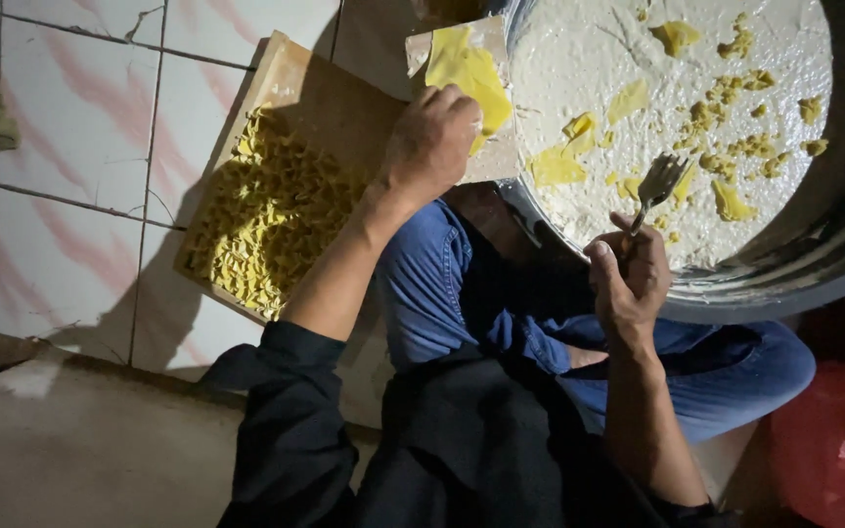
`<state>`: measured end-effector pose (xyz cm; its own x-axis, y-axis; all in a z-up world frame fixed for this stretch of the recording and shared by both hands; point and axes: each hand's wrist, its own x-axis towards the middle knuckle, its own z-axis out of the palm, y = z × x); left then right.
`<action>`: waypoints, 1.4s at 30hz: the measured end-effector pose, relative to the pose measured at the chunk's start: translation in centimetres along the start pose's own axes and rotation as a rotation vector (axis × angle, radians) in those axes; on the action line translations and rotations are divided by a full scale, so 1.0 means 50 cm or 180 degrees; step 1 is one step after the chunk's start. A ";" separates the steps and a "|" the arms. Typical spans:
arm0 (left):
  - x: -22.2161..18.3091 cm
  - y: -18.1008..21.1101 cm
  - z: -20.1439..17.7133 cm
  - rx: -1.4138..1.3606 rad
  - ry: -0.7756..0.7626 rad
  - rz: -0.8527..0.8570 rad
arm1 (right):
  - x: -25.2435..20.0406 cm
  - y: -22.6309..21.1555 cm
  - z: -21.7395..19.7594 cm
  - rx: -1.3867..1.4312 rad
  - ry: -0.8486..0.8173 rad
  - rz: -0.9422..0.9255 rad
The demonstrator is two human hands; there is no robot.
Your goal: Filling and folding small dough squares into dumplings
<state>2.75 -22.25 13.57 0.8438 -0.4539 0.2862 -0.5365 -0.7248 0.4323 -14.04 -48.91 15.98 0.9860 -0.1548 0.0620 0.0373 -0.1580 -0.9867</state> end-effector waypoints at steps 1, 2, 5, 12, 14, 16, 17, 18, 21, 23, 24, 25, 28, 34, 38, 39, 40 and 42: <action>0.001 -0.002 -0.006 0.0002 -0.0005 0.0006 | 0.003 0.000 0.001 0.0004 0.0007 0.0001; 0.000 -0.003 -0.011 -0.0211 -0.0044 -0.0206 | 0.004 0.001 0.002 0.0036 0.0016 0.0046; -0.001 0.007 -0.007 -0.0159 -0.0116 -0.0414 | 0.007 -0.002 0.004 0.0002 0.0004 0.0140; 0.015 0.031 0.036 0.0250 0.0061 -0.0380 | 0.013 -0.010 0.004 -0.0499 -0.0007 0.0325; 0.014 0.033 0.011 -0.0030 0.0122 -0.0480 | 0.016 -0.011 0.005 -0.0281 -0.0014 0.0317; 0.010 0.033 -0.006 -0.0302 0.0175 -0.0595 | 0.018 -0.013 0.007 -0.0053 -0.0036 0.0317; 0.010 0.031 -0.013 -0.0510 0.0259 -0.0643 | 0.021 -0.016 0.009 -0.0163 -0.0052 0.0368; 0.008 0.028 -0.019 -0.0719 0.0343 -0.0689 | 0.023 -0.019 0.012 -0.0273 -0.0067 0.0419; 0.000 0.015 -0.013 -0.1211 0.0379 -0.0985 | 0.037 -0.056 0.033 0.0048 0.0100 0.0969; -0.003 0.017 -0.025 -0.1275 0.0402 -0.1026 | 0.058 -0.073 0.052 0.0411 0.0032 0.0951; -0.005 0.019 -0.030 -0.1347 0.0414 -0.1070 | 0.067 -0.082 0.060 0.0769 -0.0029 0.0944; -0.004 0.016 -0.030 -0.1348 0.0415 -0.1066 | 0.090 -0.105 0.083 0.0768 -0.0027 0.0941; -0.005 0.021 -0.034 -0.1270 0.0429 -0.1055 | 0.148 -0.142 0.147 0.0503 -0.0081 0.1263; -0.018 0.020 -0.060 -0.1824 0.0516 -0.1494 | 0.232 -0.092 0.223 0.1257 -0.0339 0.1136; -0.034 0.020 -0.052 -0.4730 0.1529 -0.1780 | 0.236 -0.098 0.217 0.1696 -0.0426 0.1196; -0.039 0.019 -0.043 -0.5457 0.1748 -0.2114 | 0.234 -0.095 0.214 0.1810 -0.0509 0.1164; -0.038 0.024 -0.046 -0.5461 0.1724 -0.2119 | 0.231 -0.096 0.204 0.1813 -0.0488 0.1168; -0.034 0.038 -0.049 -0.5849 0.1431 -0.2177 | 0.225 -0.097 0.180 0.1196 -0.0598 0.1141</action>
<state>0.29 -21.58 16.01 0.9684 -0.0377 -0.2464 0.1940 0.7345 0.6502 -1.67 -41.12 20.10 0.9584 0.0472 -0.2815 -0.2845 0.2369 -0.9290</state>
